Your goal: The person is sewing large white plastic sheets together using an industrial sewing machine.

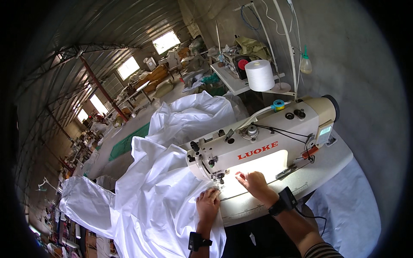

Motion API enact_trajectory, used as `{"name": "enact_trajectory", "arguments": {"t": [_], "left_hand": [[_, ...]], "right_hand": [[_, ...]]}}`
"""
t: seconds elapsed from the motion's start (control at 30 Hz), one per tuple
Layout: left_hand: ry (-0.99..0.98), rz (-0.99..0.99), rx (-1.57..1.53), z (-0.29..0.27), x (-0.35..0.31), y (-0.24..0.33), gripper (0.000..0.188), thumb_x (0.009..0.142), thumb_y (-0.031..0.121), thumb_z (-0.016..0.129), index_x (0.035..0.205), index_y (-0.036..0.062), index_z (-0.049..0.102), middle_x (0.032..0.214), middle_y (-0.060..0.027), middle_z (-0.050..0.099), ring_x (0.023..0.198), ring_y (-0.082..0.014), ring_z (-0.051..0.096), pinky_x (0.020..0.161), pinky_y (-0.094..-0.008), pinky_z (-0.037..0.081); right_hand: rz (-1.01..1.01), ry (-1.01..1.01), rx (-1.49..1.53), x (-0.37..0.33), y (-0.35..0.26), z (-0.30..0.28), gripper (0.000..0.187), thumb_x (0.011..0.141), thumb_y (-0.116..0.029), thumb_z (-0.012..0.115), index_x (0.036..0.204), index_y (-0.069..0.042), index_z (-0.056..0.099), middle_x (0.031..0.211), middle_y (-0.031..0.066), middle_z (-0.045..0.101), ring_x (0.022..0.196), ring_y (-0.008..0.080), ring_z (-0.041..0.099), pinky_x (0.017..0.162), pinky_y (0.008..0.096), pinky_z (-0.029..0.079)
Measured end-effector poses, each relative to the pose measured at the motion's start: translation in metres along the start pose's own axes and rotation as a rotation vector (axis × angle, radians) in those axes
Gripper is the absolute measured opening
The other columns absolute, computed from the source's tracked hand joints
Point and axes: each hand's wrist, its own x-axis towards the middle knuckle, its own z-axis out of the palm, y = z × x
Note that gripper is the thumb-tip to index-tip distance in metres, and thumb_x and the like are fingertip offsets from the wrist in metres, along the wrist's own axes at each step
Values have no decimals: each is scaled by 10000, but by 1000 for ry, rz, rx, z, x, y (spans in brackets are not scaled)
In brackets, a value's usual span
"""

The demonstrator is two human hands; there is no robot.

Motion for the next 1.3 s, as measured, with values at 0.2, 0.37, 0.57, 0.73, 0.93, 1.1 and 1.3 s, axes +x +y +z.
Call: {"name": "enact_trajectory", "arguments": {"t": [0.2, 0.37, 0.57, 0.73, 0.93, 1.1, 1.3], "left_hand": [[68, 19, -10, 2, 11, -18, 309, 780, 133, 640, 1079, 134, 718, 1133, -20, 648, 1044, -252, 583, 900, -416, 451], [59, -4, 14, 0, 19, -17, 303, 792, 134, 630, 1082, 118, 716, 1143, -32, 645, 1059, -262, 576, 919, -420, 445], [49, -39, 100, 1, 17, -14, 298, 838, 173, 605, 1114, 116, 701, 1184, -46, 632, 1098, -269, 565, 951, -429, 425], [33, -75, 163, -1, 12, -17, 329, 863, 220, 583, 1170, 149, 675, 1206, -20, 612, 1133, -255, 543, 975, -442, 404], [35, -213, 227, -25, -9, -50, 320, 835, 199, 606, 1143, 169, 689, 1222, -11, 613, 1120, -265, 547, 960, -446, 410], [86, -227, 182, -46, -42, -57, 317, 815, 173, 623, 1124, 166, 696, 1191, -15, 626, 1084, -268, 563, 926, -463, 422], [155, -204, 156, -55, -68, -56, 304, 792, 145, 641, 1089, 164, 708, 1141, -4, 649, 1030, -263, 585, 886, -447, 439]], "right_hand": [[-109, 253, -544, -61, 49, -55, 258, 742, -53, 674, 999, -57, 649, 1005, 109, 602, 987, 268, 585, 932, 385, 453], [-5, 196, -510, -81, 73, -71, 204, 800, -115, 667, 987, -49, 624, 1064, 99, 582, 1029, 267, 559, 942, 411, 423], [-61, 204, -463, -76, 56, -46, 153, 908, -209, 584, 909, -55, 583, 912, 105, 609, 898, 275, 590, 832, 414, 421], [-233, 147, -237, -71, -5, -35, 106, 863, -152, 675, 885, -49, 688, 866, 85, 613, 863, 251, 607, 766, 390, 456], [-375, -136, -140, -72, -25, -36, 119, 824, -100, 697, 940, -86, 719, 849, 67, 628, 790, 214, 652, 719, 330, 558], [-496, -265, -131, -79, -20, -36, 179, 836, -72, 652, 1009, -40, 682, 865, 96, 637, 822, 253, 663, 728, 351, 564], [-174, -242, -399, -80, -30, -15, 174, 869, -194, 612, 929, -30, 602, 923, 140, 608, 896, 276, 635, 730, 374, 546]]}}
